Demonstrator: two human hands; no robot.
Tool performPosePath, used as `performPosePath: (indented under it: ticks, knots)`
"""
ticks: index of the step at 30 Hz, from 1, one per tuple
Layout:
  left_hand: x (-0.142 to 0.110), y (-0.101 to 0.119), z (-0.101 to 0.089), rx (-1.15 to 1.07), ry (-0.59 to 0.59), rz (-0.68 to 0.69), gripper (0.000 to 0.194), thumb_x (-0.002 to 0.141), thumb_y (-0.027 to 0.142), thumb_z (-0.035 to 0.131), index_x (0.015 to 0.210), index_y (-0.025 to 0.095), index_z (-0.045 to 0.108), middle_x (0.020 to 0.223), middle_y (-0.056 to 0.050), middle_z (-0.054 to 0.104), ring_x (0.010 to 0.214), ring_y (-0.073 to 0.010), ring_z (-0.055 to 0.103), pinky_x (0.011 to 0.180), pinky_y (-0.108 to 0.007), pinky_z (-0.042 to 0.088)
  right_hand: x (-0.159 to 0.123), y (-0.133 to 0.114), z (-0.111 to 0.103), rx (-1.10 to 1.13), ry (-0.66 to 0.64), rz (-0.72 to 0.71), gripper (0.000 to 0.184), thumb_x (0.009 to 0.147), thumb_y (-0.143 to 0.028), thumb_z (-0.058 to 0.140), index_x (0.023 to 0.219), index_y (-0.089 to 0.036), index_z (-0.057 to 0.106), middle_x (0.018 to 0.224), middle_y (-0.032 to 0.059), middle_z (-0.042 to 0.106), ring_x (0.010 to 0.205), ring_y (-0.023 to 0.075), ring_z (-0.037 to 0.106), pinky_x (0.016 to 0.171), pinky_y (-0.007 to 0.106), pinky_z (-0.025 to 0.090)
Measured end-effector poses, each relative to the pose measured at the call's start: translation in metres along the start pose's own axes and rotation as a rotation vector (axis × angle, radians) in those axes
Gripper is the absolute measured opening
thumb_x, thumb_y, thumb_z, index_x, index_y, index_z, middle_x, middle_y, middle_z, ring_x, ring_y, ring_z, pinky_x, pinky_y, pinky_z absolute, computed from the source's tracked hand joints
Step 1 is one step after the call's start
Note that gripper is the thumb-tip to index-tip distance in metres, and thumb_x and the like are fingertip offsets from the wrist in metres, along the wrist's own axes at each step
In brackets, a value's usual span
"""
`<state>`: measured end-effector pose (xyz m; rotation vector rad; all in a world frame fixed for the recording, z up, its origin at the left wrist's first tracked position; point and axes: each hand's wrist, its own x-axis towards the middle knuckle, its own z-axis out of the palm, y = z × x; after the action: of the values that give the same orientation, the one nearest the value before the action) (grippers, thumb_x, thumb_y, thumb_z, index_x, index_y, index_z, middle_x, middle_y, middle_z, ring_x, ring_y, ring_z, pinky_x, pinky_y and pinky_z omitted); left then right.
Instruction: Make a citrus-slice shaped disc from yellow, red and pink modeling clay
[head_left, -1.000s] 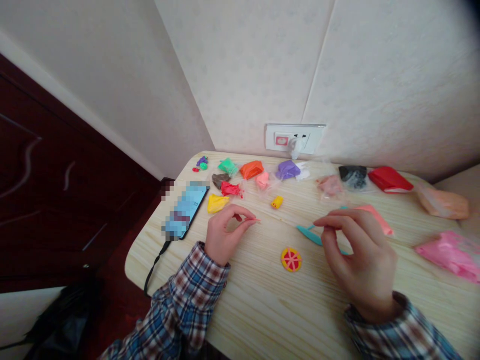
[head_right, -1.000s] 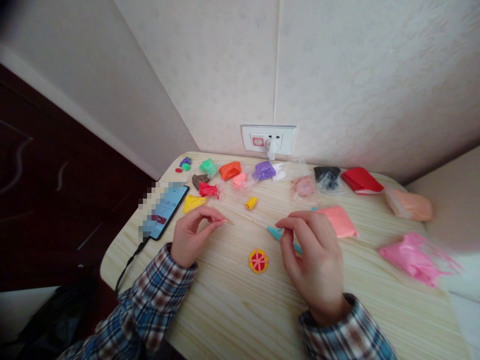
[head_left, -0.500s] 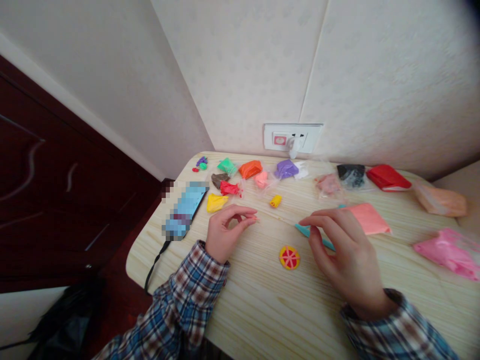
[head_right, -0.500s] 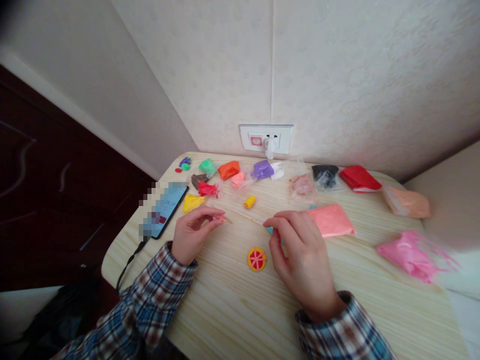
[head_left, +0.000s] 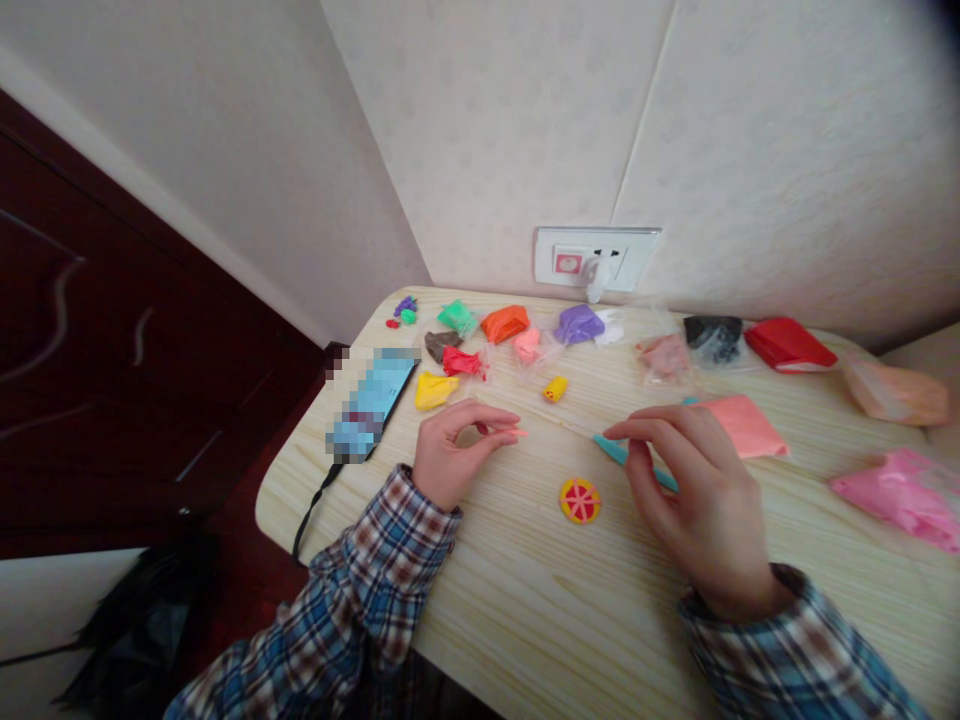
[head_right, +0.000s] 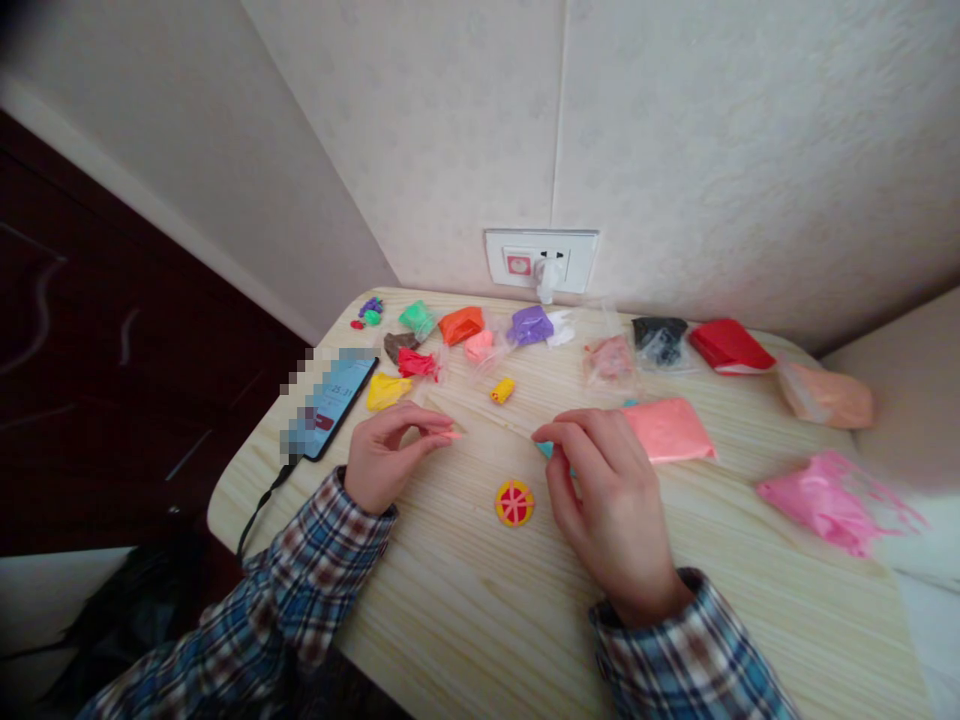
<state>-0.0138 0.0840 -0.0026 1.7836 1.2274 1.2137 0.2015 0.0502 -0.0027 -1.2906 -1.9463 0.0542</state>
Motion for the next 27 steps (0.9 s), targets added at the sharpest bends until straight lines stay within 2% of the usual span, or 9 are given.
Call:
performPosePath:
  ticks: [3, 7, 10, 13, 17, 20, 23, 27]
  knots:
    - [-0.001, 0.000, -0.001, 0.081, -0.026, 0.058, 0.007, 0.071, 0.020, 0.073, 0.076, 0.016, 0.070, 0.071, -0.004, 0.068, 0.066, -0.0141, 0.060, 0.064, -0.027, 0.049, 0.000, 0.000, 0.000, 0.001, -0.003, 0.006, 0.015, 0.083, -0.011, 0.046, 0.088, -0.021, 0.056, 0.087, 0.0056, 0.058, 0.083, 0.0193, 0.055, 0.071, 0.035, 0.045]
    - [-0.004, 0.000, -0.002, 0.256, -0.100, 0.167, 0.006, 0.079, 0.021, 0.065, 0.080, 0.016, 0.068, 0.075, -0.004, 0.068, 0.068, -0.0133, 0.060, 0.065, -0.026, 0.049, 0.000, 0.001, 0.001, 0.014, -0.012, 0.008, 0.016, 0.083, -0.011, 0.045, 0.088, -0.021, 0.055, 0.087, 0.0054, 0.058, 0.082, 0.0194, 0.055, 0.071, 0.035, 0.045]
    - [-0.007, 0.000, -0.001, 0.418, -0.175, 0.242, 0.019, 0.081, 0.026, 0.063, 0.095, 0.014, 0.064, 0.075, -0.005, 0.065, 0.072, -0.0150, 0.059, 0.069, -0.028, 0.050, -0.001, 0.002, 0.001, 0.011, -0.013, 0.006, 0.016, 0.083, -0.011, 0.045, 0.089, -0.022, 0.055, 0.087, 0.0052, 0.058, 0.082, 0.0196, 0.055, 0.072, 0.036, 0.045]
    - [-0.012, 0.001, -0.001, 0.493, -0.241, 0.255, 0.036, 0.079, 0.032, 0.066, 0.107, 0.011, 0.058, 0.077, -0.005, 0.063, 0.073, -0.0164, 0.059, 0.070, -0.030, 0.051, -0.001, 0.002, 0.001, 0.013, -0.017, 0.003, 0.016, 0.083, -0.010, 0.046, 0.088, -0.021, 0.056, 0.086, 0.0052, 0.058, 0.082, 0.0195, 0.055, 0.071, 0.035, 0.045]
    - [-0.020, 0.000, -0.010, 0.514, -0.236, 0.304, 0.043, 0.078, 0.037, 0.065, 0.111, 0.011, 0.056, 0.082, -0.006, 0.066, 0.076, -0.0172, 0.061, 0.073, -0.031, 0.051, 0.000, 0.001, 0.001, 0.035, -0.023, -0.009, 0.016, 0.082, -0.009, 0.046, 0.089, -0.019, 0.056, 0.086, 0.0054, 0.058, 0.083, 0.0189, 0.054, 0.071, 0.033, 0.045]
    - [-0.024, -0.003, -0.020, 0.546, -0.253, 0.417, 0.046, 0.078, 0.042, 0.063, 0.113, 0.012, 0.057, 0.096, -0.011, 0.066, 0.090, -0.0210, 0.059, 0.082, -0.035, 0.049, 0.001, 0.001, 0.002, 0.035, -0.026, -0.014, 0.016, 0.082, -0.008, 0.047, 0.089, -0.019, 0.055, 0.086, 0.0053, 0.057, 0.082, 0.0187, 0.053, 0.071, 0.033, 0.045]
    - [-0.028, -0.005, -0.027, 0.617, -0.354, 0.521, 0.052, 0.082, 0.054, 0.052, 0.120, 0.020, 0.057, 0.120, -0.013, 0.058, 0.115, -0.0288, 0.047, 0.095, -0.044, 0.038, 0.000, 0.002, 0.002, 0.033, -0.028, -0.023, 0.016, 0.082, -0.007, 0.047, 0.088, -0.019, 0.055, 0.086, 0.0051, 0.057, 0.082, 0.0188, 0.053, 0.071, 0.033, 0.045]
    - [-0.034, -0.005, -0.030, 0.816, -0.489, 0.524, 0.055, 0.084, 0.064, 0.032, 0.130, 0.037, 0.047, 0.141, -0.007, 0.042, 0.130, -0.0341, 0.030, 0.104, -0.054, 0.013, -0.001, 0.002, 0.002, 0.026, -0.034, -0.021, 0.016, 0.082, -0.007, 0.047, 0.089, -0.019, 0.055, 0.085, 0.0051, 0.057, 0.082, 0.0186, 0.053, 0.071, 0.033, 0.045]
